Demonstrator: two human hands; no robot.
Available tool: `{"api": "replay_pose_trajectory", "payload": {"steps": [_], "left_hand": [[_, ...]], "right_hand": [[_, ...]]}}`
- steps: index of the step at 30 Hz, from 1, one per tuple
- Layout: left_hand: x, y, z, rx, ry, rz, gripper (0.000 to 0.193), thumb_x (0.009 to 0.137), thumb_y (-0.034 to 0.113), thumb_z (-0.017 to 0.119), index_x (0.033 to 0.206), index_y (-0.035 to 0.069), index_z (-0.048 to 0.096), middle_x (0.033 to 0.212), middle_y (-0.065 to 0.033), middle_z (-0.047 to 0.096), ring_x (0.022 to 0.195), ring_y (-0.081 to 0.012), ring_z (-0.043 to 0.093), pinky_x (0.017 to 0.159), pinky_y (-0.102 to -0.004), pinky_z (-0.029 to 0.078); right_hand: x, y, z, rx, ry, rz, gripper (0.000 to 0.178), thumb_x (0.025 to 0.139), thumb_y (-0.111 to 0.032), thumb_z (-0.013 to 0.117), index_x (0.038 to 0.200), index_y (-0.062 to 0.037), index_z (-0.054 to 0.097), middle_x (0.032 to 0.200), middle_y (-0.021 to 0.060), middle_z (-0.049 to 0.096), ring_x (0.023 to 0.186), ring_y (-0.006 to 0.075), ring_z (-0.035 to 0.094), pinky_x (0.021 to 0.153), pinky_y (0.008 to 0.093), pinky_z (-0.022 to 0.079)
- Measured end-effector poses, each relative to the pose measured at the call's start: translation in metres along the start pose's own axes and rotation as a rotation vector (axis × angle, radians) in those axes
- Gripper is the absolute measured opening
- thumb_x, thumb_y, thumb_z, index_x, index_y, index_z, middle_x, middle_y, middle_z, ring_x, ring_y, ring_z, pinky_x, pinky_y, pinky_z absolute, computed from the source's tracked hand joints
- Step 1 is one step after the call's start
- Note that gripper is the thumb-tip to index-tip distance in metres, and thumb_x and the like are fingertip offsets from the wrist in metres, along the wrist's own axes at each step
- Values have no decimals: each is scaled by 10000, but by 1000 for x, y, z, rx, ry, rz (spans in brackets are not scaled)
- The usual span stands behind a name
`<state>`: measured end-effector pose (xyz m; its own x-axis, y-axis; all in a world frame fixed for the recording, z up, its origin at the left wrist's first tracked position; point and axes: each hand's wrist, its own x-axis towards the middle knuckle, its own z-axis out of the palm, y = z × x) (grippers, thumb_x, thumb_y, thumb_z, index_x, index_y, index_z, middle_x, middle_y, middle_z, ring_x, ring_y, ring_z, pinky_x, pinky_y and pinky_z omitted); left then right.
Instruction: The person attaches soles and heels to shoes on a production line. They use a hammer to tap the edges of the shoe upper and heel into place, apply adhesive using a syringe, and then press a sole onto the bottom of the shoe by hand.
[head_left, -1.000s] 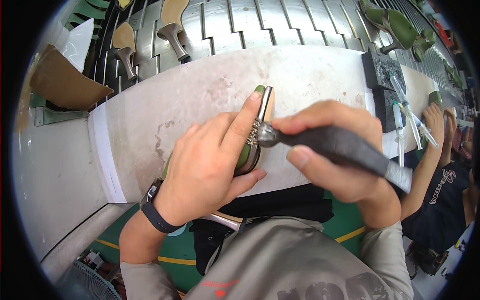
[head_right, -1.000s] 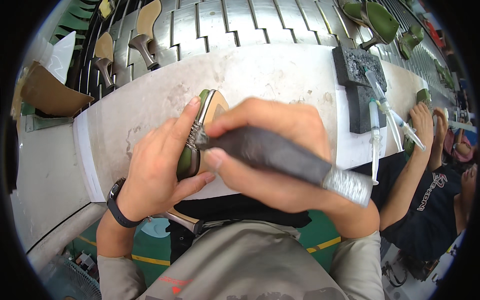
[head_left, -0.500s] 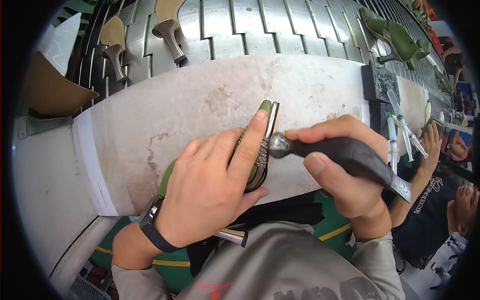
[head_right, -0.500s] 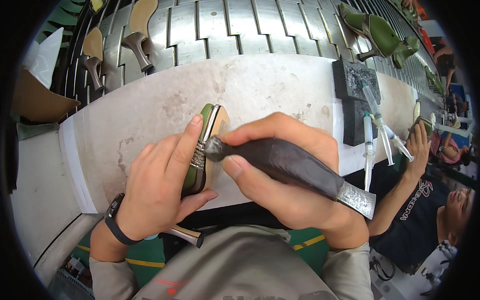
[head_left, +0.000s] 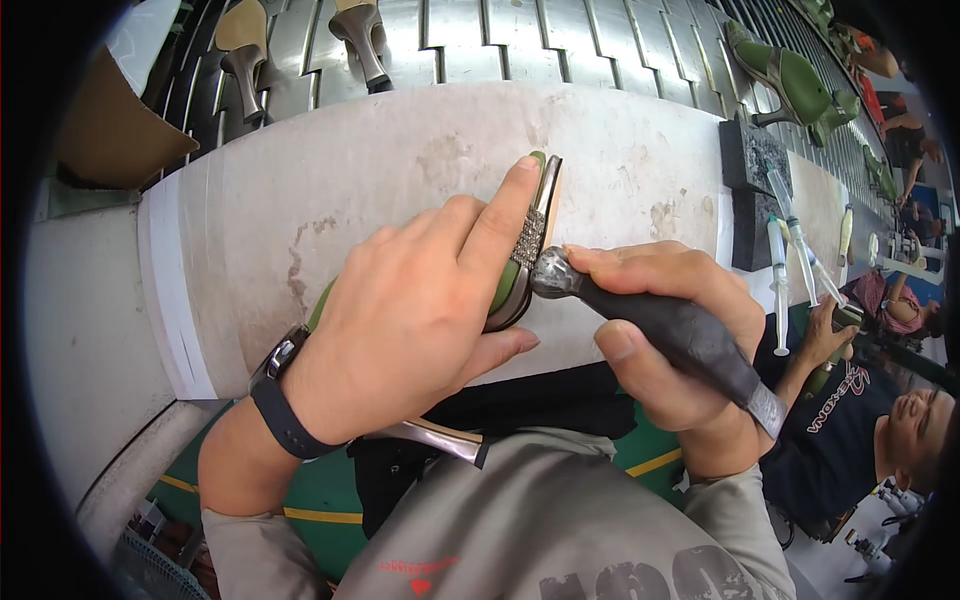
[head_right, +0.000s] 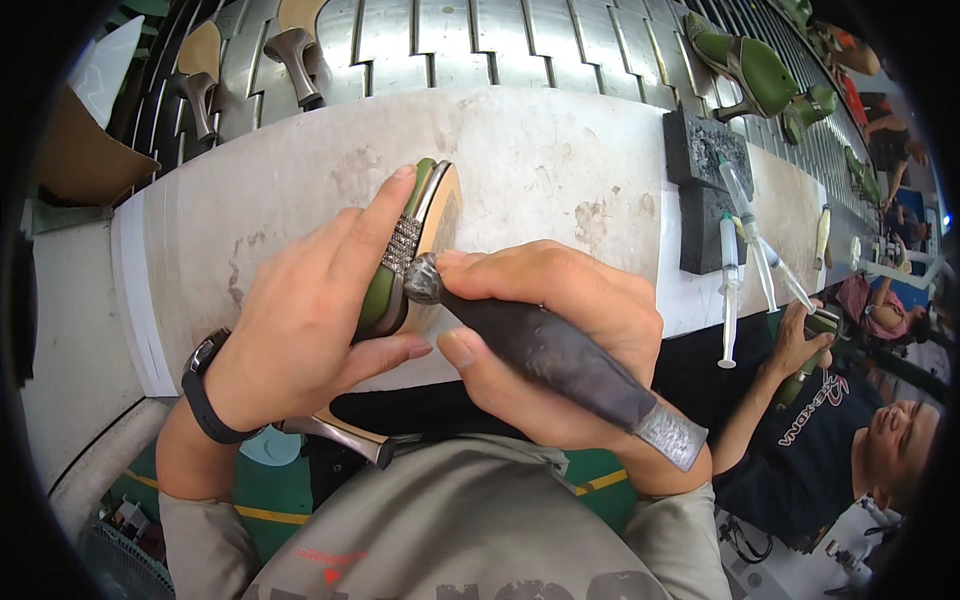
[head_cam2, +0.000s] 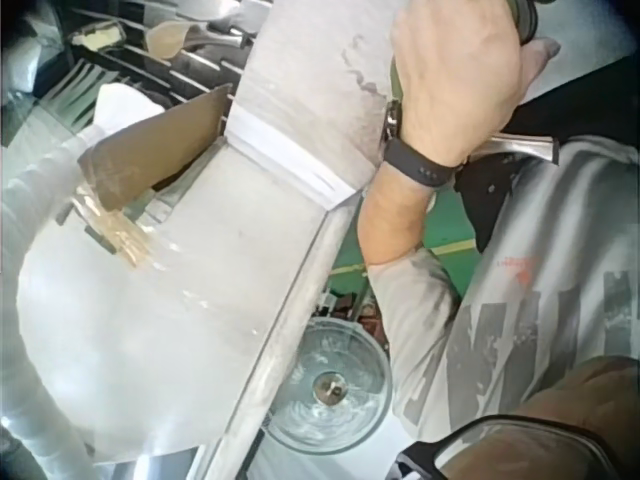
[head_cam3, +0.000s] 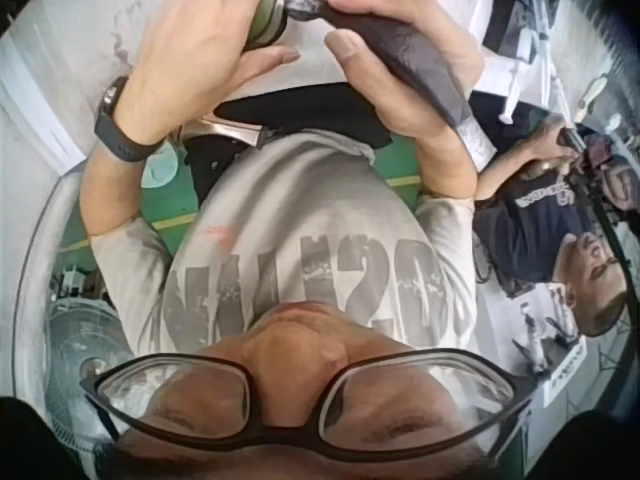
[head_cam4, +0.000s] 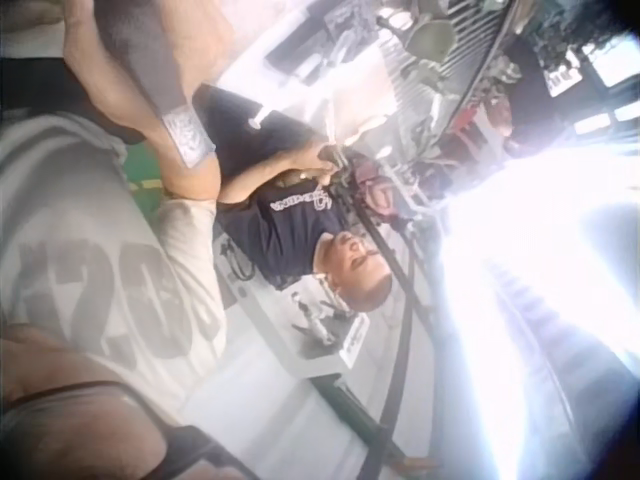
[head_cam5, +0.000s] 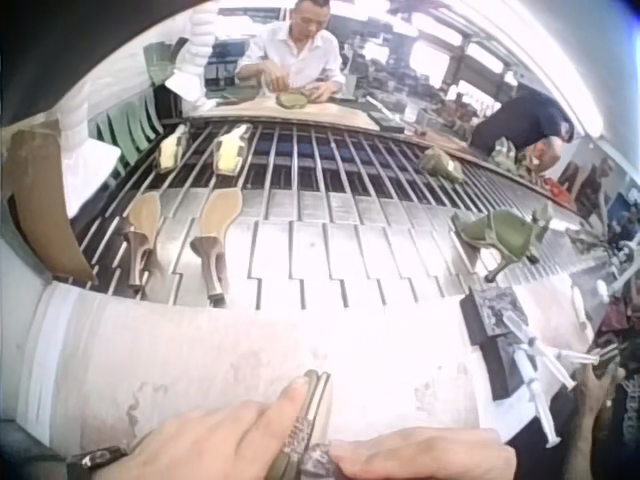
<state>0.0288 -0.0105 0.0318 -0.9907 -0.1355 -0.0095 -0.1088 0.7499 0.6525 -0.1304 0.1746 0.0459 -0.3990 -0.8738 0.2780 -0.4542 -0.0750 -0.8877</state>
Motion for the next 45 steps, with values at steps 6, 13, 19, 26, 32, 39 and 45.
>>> {"api": "replay_pose_trajectory", "payload": {"steps": [6,13,19,26,32,39,45], "left_hand": [[-4,-2,2,0,14,8,1186,716,177,920,1679,8,248,1201,-227,634,1040,-447,644,874,-479,538],[-8,-6,5,-57,39,37,1165,706,93,866,1688,42,240,1220,-245,637,1061,-475,650,892,-496,549],[-33,-39,-4,-203,11,70,685,919,320,815,1464,-18,573,1195,-237,697,1042,-407,691,927,-428,542],[-38,-31,8,-194,198,41,511,977,298,751,1343,-43,645,1076,-203,709,992,-389,673,885,-426,532],[-38,-35,14,-169,257,70,518,930,297,788,1307,-34,659,1008,-187,698,908,-387,649,815,-438,512],[-39,-32,17,-170,282,54,531,922,327,798,1295,-26,667,962,-166,687,836,-361,627,767,-429,479],[-40,-34,16,-175,292,67,497,941,298,789,1297,-28,672,983,-178,704,865,-372,661,778,-427,521]], "right_hand": [[-14,-14,18,-233,-24,-172,351,731,-22,864,1049,64,742,1024,217,771,937,355,790,864,395,655],[-46,-21,68,-403,139,-297,303,735,-47,851,995,66,745,986,194,755,892,348,778,834,393,669],[-47,-16,52,-405,146,-313,330,734,-26,860,1031,59,745,1037,206,761,911,356,775,803,383,657],[-54,-20,85,-350,66,-302,364,703,-43,872,1022,72,741,1030,212,749,877,341,767,757,361,660],[-55,-19,89,-117,-19,-139,424,670,-49,881,1048,77,738,1047,223,752,887,349,768,741,382,665],[-47,-19,89,-53,-78,-145,391,678,-37,858,1038,63,743,1023,204,757,888,335,762,731,383,664],[-41,-24,92,-161,-94,-267,357,700,-60,855,1024,44,747,1033,194,761,879,321,759,756,366,660]]}}
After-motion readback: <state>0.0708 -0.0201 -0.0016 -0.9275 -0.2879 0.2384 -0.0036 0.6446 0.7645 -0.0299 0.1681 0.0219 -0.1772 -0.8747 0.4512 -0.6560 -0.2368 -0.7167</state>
